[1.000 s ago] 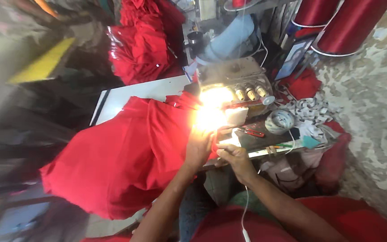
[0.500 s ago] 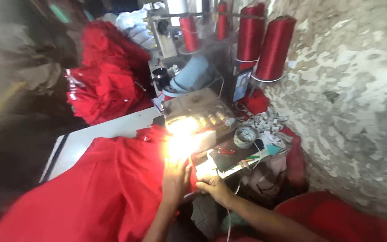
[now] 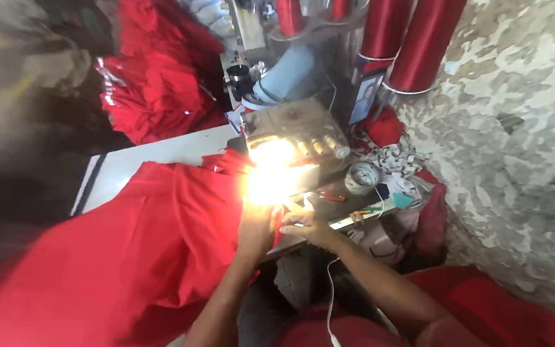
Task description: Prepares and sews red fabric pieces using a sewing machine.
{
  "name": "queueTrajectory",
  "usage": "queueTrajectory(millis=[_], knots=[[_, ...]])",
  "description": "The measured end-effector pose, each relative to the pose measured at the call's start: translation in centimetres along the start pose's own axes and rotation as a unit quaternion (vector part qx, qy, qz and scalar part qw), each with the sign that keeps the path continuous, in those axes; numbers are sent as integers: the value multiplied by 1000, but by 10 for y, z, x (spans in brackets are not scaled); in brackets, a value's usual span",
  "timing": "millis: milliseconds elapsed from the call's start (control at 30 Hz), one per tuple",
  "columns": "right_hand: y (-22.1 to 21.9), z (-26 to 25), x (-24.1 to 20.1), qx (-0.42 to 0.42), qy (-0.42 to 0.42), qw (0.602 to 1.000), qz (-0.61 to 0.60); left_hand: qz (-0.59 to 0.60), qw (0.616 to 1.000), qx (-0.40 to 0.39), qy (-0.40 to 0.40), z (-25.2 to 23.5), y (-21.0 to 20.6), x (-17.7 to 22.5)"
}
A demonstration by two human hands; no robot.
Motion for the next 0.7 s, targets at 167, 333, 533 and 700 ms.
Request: queueTrajectory(millis=[167, 333, 533, 700], knots=[[-24, 36, 26, 107, -107, 988, -3, -62, 996, 29, -56, 2, -4, -1], [-28, 30, 24, 165, -161, 970, -72, -61, 996, 24, -57, -10, -4, -10], [-20, -4, 31, 196, -173, 961, -94, -136, 985, 75, -72, -13, -3, 7], [-16, -26, 28, 262, -137, 950, -102, -106, 989, 95, -29, -13, -7, -6]])
Point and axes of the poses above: each hand's wrist, its own z-axis away from the middle knuckle, its own y-axis out of the back of the hand, x = y × z, the point moved 5 cm from there along -z, towards the middle knuckle, and after that the axes turned 10 degrees about z, right-handed, at the moved point
